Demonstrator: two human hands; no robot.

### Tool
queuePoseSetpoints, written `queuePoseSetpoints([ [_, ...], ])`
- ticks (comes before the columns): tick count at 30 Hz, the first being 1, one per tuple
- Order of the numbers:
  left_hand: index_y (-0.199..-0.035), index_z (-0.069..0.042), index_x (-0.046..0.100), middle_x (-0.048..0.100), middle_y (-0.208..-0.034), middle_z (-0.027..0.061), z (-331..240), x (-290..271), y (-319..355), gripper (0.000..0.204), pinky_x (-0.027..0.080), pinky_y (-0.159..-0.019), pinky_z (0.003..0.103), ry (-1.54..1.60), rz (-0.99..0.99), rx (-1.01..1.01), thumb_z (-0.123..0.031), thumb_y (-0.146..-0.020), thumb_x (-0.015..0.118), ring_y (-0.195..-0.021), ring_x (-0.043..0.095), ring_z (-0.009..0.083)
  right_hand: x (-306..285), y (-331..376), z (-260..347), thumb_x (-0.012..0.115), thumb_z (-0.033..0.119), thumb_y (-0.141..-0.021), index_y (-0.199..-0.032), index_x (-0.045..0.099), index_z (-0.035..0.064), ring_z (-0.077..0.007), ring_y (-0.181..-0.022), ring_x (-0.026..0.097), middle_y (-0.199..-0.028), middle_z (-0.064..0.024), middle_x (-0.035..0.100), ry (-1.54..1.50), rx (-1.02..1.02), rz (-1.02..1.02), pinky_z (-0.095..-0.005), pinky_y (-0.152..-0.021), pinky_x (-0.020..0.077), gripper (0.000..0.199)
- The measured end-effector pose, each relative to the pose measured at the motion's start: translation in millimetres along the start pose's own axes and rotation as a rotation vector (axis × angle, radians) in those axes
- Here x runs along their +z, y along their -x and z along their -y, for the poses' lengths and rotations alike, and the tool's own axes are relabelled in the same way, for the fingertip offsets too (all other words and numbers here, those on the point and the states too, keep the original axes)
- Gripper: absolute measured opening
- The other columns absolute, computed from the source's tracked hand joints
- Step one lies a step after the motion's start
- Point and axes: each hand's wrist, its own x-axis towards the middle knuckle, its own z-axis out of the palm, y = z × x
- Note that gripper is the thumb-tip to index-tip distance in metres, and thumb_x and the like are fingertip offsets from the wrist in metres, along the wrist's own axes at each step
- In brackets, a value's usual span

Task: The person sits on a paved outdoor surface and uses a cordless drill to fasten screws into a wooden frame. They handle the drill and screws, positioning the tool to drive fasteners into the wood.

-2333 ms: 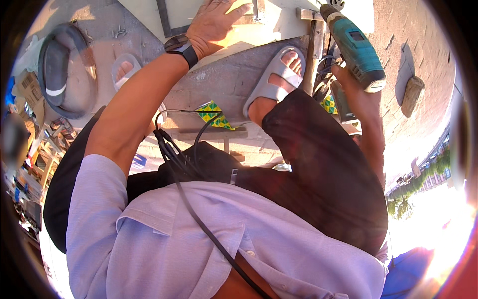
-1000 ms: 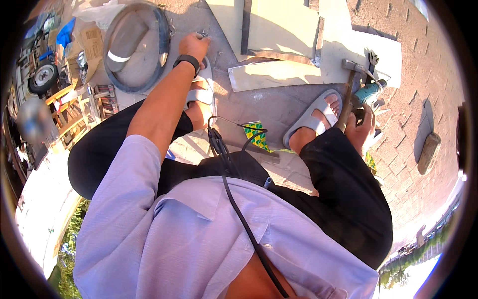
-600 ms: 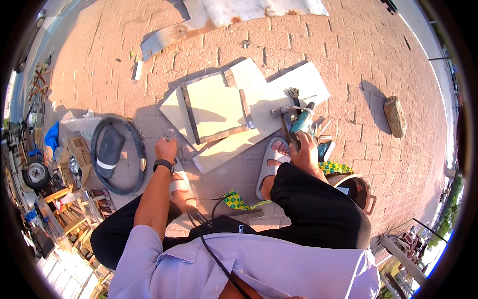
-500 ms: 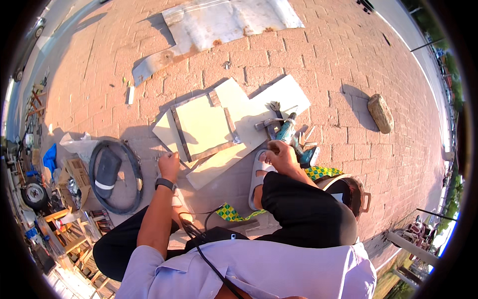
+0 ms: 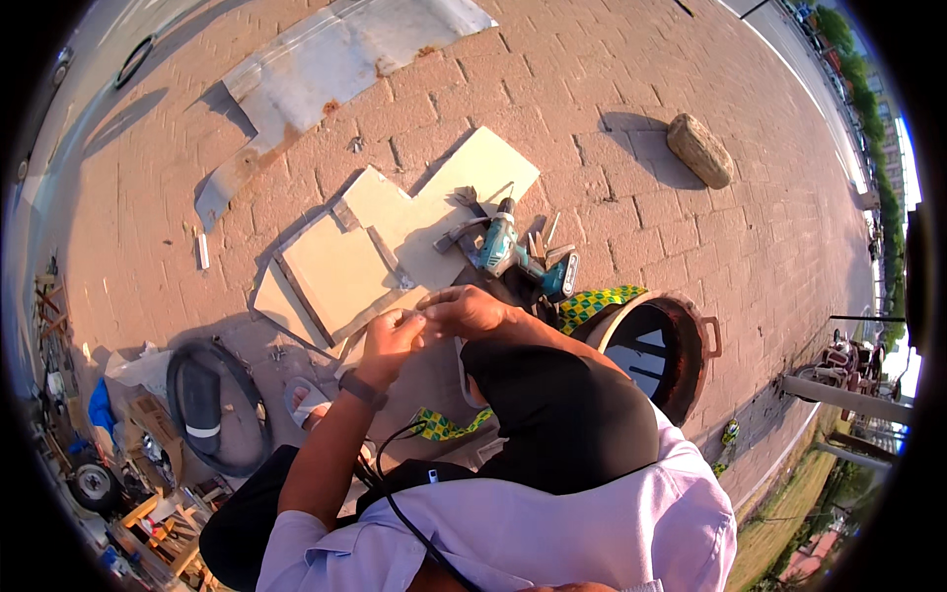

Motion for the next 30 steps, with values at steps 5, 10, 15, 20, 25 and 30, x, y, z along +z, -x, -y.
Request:
queuePoseSetpoints([
  [5, -0.105, -0.003, 0.068, 0.069, -0.088, 0.0021, 19, 1, -13, 0.023, 0.050, -0.067, 0.023, 0.284, 0.105, -0.187, -0.025, -0.101, 0.065, -0.072, 0.060, 0.0070, -21, -4, -11, 0.070, 0.011, -0.097, -0.111, 0.065, -0.0015, -0.0179, -0.084, 0.066, -0.098, -0.0081, 0.068, -0.076, 0.069, 0.008, -0.0344, -0.080, 0.0549, 0.020],
  [10, -0.100, -0.002, 0.070, 0.068, -0.086, 0.0019, 51, -25, -14, 0.028, 0.051, -0.065, 0.025, 0.257, -0.040, -0.235, -0.030, -0.097, 0.072, -0.071, 0.063, 0.0088, -28, -17, -28, 0.070, 0.016, -0.099, -0.106, 0.064, 0.0034, -0.0164, -0.085, 0.066, -0.095, -0.0040, 0.066, 0.094, 0.155, -0.161, -0.0323, -0.083, 0.0560, 0.016],
  [15, -0.098, 0.001, 0.070, 0.070, -0.085, 0.0048, 145, -95, -23, 0.029, 0.052, -0.068, 0.027, -0.270, -0.786, -0.030, -0.027, -0.094, 0.075, -0.075, 0.065, 0.0134, -41, -34, -34, 0.070, 0.013, -0.098, -0.109, 0.069, -0.0026, -0.0138, -0.089, 0.064, -0.096, -0.0054, 0.069, 0.289, 0.063, -0.328, -0.0281, -0.083, 0.0536, 0.019],
  [20, -0.105, 0.005, 0.070, 0.074, -0.097, 0.0149, 152, -142, -37, 0.048, 0.054, -0.081, 0.037, -0.461, -1.023, -0.232, -0.037, -0.085, 0.080, -0.088, 0.069, 0.0258, -68, -78, -27, 0.072, 0.017, -0.095, -0.107, 0.071, -0.0036, -0.0114, -0.086, 0.059, -0.095, -0.0047, 0.069, 0.642, -0.034, -0.458, -0.0264, -0.079, 0.0488, 0.024],
  [25, -0.109, 0.008, 0.069, 0.073, -0.106, 0.0262, 139, -154, -49, 0.056, 0.053, -0.089, 0.043, -0.200, -1.019, -0.414, -0.039, -0.080, 0.081, -0.099, 0.070, 0.0364, -46, -96, -8, 0.069, 0.023, -0.099, -0.109, 0.071, 0.0016, -0.0119, -0.093, 0.060, -0.105, -0.0078, 0.072, 0.914, -0.037, -0.435, -0.0279, -0.082, 0.0498, 0.024],
  [30, -0.104, 0.000, 0.070, 0.071, -0.095, 0.0100, 135, -167, -46, 0.046, 0.048, -0.069, 0.036, 0.064, -0.853, -0.393, -0.041, -0.085, 0.078, -0.083, 0.066, 0.0212, -46, -99, 1, 0.070, 0.018, -0.095, -0.110, 0.072, -0.0016, -0.0166, -0.090, 0.064, -0.103, -0.0101, 0.071, 0.820, 0.029, -0.466, -0.0303, -0.080, 0.0524, 0.025],
])
